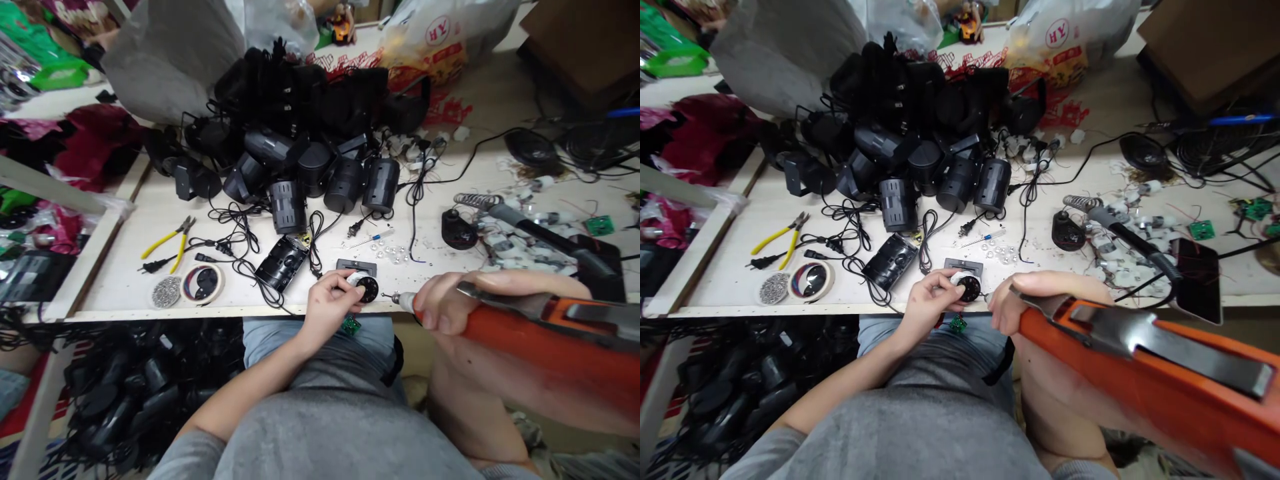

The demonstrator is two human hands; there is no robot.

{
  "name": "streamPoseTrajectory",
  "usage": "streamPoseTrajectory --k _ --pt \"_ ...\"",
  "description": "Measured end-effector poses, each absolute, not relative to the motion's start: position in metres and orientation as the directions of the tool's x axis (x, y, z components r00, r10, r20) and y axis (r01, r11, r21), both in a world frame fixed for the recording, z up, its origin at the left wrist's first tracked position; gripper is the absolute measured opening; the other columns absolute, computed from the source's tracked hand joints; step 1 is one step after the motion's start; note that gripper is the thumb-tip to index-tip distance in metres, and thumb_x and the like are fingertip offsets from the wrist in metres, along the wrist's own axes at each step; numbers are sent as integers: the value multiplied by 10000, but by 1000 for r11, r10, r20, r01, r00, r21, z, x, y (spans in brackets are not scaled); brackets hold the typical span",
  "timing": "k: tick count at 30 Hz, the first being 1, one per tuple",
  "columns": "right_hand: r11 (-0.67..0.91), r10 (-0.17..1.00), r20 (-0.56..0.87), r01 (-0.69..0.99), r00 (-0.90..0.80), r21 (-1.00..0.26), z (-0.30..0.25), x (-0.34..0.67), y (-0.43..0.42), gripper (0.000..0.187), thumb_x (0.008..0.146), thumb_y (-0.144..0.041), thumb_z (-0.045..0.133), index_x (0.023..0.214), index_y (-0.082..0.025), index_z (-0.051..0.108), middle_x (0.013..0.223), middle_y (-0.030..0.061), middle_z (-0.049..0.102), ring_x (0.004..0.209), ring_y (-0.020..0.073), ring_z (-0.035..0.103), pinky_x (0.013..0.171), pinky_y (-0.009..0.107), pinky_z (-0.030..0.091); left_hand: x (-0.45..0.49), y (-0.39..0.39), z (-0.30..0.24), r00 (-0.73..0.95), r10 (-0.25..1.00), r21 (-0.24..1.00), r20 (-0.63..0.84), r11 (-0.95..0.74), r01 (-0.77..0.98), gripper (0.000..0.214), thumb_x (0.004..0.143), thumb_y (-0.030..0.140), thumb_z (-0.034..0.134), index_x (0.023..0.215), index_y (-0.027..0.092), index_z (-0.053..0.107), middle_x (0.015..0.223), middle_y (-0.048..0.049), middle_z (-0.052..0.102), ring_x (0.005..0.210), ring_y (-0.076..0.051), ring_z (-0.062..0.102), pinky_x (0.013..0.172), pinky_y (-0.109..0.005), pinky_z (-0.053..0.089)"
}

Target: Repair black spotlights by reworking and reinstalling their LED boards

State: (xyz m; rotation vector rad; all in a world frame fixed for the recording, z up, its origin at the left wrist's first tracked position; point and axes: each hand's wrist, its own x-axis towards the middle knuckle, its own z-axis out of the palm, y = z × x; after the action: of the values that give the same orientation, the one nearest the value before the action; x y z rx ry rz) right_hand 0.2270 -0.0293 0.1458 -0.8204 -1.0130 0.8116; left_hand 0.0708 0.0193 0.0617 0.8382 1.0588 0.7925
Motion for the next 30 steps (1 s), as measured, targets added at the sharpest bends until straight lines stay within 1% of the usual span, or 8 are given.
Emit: streamPoseTrajectory --k 2,4,7,9,12,15,24,30 --pt "446 867 375 -178 327 -877 144 224 -30 339 906 -500 663 1140 -267 739 652 22 692 573 226 630 565 416 532 71 19 61 288 868 877 -404 457 -148 500 594 506 907 629 101 616 1303 -156 641 563 -107 712 545 -236 625" --pt "491 848 422 -172 321 -854 141 218 -29 355 942 -477 614 1204 -257 708 653 17 685 556 218 617 533 401 522 71 19 60 281 872 878 -402 454 -152 486 598 492 907 625 103 616 1292 -152 643 555 -103 706 551 -245 629" --pt "561 799 490 -139 348 -816 137 210 -29 391 865 -519 716 1145 -245 717 627 -1 640 521 197 579 493 379 508 71 19 57 273 879 885 -391 441 -152 479 612 485 900 625 103 611 1291 -155 641 557 -95 701 544 -233 623" --pt "572 769 486 -108 416 -813 136 205 -31 389 814 -526 774 1079 -246 721 622 -10 611 524 189 560 505 378 504 71 19 57 273 880 886 -388 438 -152 485 616 489 898 629 103 606 1287 -157 643 568 -95 704 546 -228 623" --pt "586 751 494 -97 439 -804 136 201 -33 305 842 -471 758 1054 -256 717 605 -22 585 512 181 535 505 367 481 72 18 57 270 878 875 -396 450 -178 515 597 515 906 634 103 599 1270 -153 656 578 -103 712 554 -234 630" --pt "612 739 514 -113 435 -783 134 199 -33 282 863 -449 732 1062 -252 709 623 -24 581 515 176 532 506 363 465 73 18 57 262 877 867 -402 457 -197 552 572 549 912 640 99 599 1271 -157 656 576 -102 713 555 -229 630" --pt "608 748 513 -126 421 -784 125 199 -35 285 875 -410 716 1101 -240 682 671 -17 601 573 184 564 574 379 477 71 18 56 260 882 877 -393 445 -184 570 573 571 905 655 105 588 1279 -168 660 569 -100 707 546 -232 625" --pt "649 710 551 -103 437 -754 127 199 -34 293 884 -397 716 1120 -227 677 668 -16 596 557 178 540 543 366 465 70 19 57 274 876 869 -396 454 -197 559 570 555 910 652 116 575 1272 -152 672 566 -98 704 557 -240 632"
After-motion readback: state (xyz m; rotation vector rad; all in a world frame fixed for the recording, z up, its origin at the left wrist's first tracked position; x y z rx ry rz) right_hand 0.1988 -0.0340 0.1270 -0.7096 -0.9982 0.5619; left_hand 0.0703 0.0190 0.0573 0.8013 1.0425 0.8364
